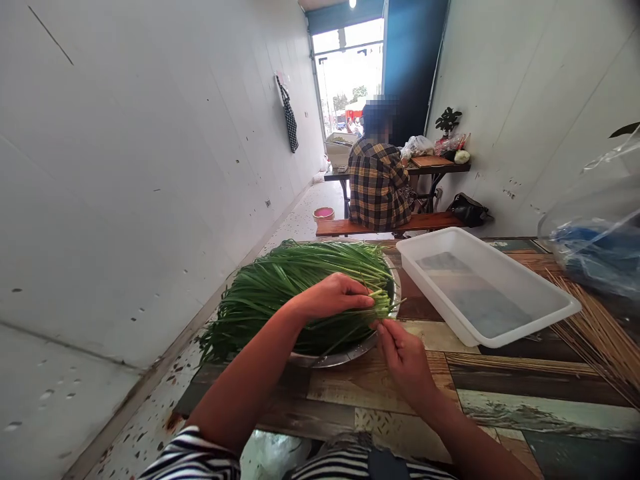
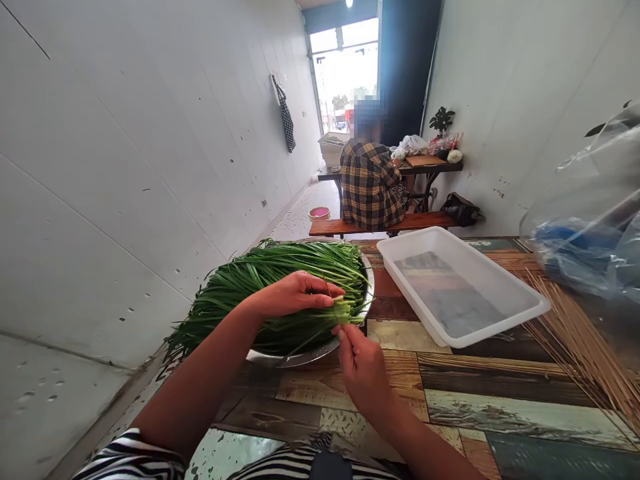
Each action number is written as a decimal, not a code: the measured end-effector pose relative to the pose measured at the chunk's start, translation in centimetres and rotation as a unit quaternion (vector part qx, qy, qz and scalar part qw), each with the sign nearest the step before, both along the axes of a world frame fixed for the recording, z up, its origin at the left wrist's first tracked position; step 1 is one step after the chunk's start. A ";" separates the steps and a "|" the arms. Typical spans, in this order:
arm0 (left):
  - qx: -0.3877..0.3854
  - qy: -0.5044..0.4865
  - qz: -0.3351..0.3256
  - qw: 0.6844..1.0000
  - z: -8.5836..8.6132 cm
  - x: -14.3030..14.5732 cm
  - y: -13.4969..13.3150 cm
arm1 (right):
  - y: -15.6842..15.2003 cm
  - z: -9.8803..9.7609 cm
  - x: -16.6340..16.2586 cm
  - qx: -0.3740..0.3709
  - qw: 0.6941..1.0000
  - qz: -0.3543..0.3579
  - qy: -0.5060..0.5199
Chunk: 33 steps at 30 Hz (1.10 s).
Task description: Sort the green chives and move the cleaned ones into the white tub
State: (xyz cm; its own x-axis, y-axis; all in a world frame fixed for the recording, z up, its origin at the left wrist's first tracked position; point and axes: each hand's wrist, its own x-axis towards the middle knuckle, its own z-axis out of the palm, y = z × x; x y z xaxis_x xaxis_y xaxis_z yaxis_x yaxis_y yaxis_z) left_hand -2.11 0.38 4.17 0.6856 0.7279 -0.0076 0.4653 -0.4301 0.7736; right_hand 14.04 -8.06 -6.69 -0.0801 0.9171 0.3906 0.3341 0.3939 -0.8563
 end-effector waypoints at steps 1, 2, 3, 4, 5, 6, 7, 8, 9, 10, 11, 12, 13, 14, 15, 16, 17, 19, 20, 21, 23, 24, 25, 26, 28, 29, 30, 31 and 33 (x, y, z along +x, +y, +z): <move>0.018 -0.002 0.005 1.000 0.2 -0.3 0.2 | -0.5 -0.4 0.0 0.007 1.000 -0.001 -0.006; 0.045 -0.003 0.023 0.999 0.4 -0.6 0.5 | -0.9 -0.8 -0.1 0.016 1.000 -0.005 -0.012; 0.080 0.000 0.049 0.996 0.3 -1.0 0.8 | -1.4 -1.3 -0.2 0.027 0.999 -0.013 -0.015; 0.120 0.009 0.077 0.990 0.2 -1.2 1.2 | -1.7 -1.8 -0.3 0.038 0.999 -0.021 -0.015; 0.159 0.027 0.096 0.982 -0.2 -1.5 1.6 | -2.0 -2.2 -0.4 0.047 0.998 -0.027 -0.013; 0.191 0.054 0.099 0.975 -0.6 -1.6 2.0 | -2.2 -2.6 -0.5 0.052 0.998 -0.032 -0.009; 0.216 0.086 0.088 0.969 -1.0 -1.5 2.3 | -2.2 -2.9 -0.6 0.052 0.998 -0.034 -0.005; 0.237 0.120 0.073 0.961 -1.4 -1.4 2.6 | -2.2 -3.1 -0.7 0.047 0.998 -0.034 -0.002; 0.260 0.151 0.062 0.952 -1.8 -1.1 2.8 | -2.1 -3.2 -0.8 0.037 0.999 -0.035 0.002; 0.284 0.176 0.059 0.941 -2.1 -0.8 3.0 | -2.0 -3.2 -0.8 0.022 0.999 -0.036 0.005; 0.309 0.195 0.063 0.929 -2.3 -0.4 3.2 | -1.7 -3.1 -0.7 0.004 0.999 -0.041 0.008; 0.330 0.210 0.068 0.918 -2.5 0.0 3.3 | -1.5 -2.9 -0.5 -0.016 0.999 -0.047 0.013; 0.346 0.221 0.072 0.909 -2.5 0.4 3.4 | -1.2 -2.7 -0.3 -0.038 0.998 -0.051 0.021; 0.353 0.230 0.071 0.904 -2.5 0.9 3.5 | -0.9 -2.5 -0.1 -0.060 0.996 -0.053 0.035; 0.355 0.239 0.068 0.901 -2.5 1.2 3.5 | -0.5 -2.3 0.1 -0.082 0.994 -0.049 0.053; 0.353 0.244 0.068 0.901 -2.5 1.5 3.5 | -0.2 -2.0 0.4 -0.102 0.991 -0.041 0.073; 0.351 0.241 0.074 0.902 -2.6 1.8 3.5 | 0.1 -1.8 0.6 -0.118 0.988 -0.033 0.090; 0.344 0.211 0.105 0.909 -2.8 2.1 3.3 | 0.7 -1.3 0.9 -0.129 0.985 -0.025 0.108; 0.338 0.188 0.124 0.914 -3.0 2.1 3.3 | 1.0 -1.1 1.0 -0.124 0.986 -0.025 0.104; 0.330 0.164 0.143 0.919 -3.2 2.1 3.2 | 1.2 -0.9 1.1 -0.116 0.988 -0.027 0.095; 0.309 0.128 0.172 0.927 -3.8 2.1 3.2 | 1.6 -0.8 1.4 -0.100 0.992 -0.031 0.070; 0.298 0.115 0.183 0.930 -4.0 2.0 3.3 | 1.8 -0.9 1.5 -0.095 0.993 -0.033 0.058; 0.287 0.104 0.192 0.933 -4.3 2.0 3.4 | 1.9 -1.1 1.6 -0.094 0.994 -0.034 0.050; 0.276 0.093 0.198 0.936 -4.4 2.0 3.5 | 2.0 -1.3 1.7 -0.095 0.994 -0.036 0.048; 0.256 0.073 0.196 0.944 -4.5 1.9 3.5 | 2.1 -1.7 1.8 -0.098 0.993 -0.040 0.050; 0.248 0.065 0.193 0.947 -4.4 1.9 3.5 | 2.2 -1.8 1.9 -0.098 0.993 -0.042 0.052; 0.242 0.058 0.191 0.950 -4.3 1.9 3.4 | 2.1 -1.9 1.9 -0.095 0.993 -0.042 0.054; 0.236 0.051 0.192 0.951 -4.2 1.9 3.4 | 2.1 -1.9 1.9 -0.091 0.993 -0.042 0.054; 0.229 0.035 0.204 0.951 -4.0 1.8 3.2 | 2.0 -1.7 1.9 -0.084 0.994 -0.040 0.052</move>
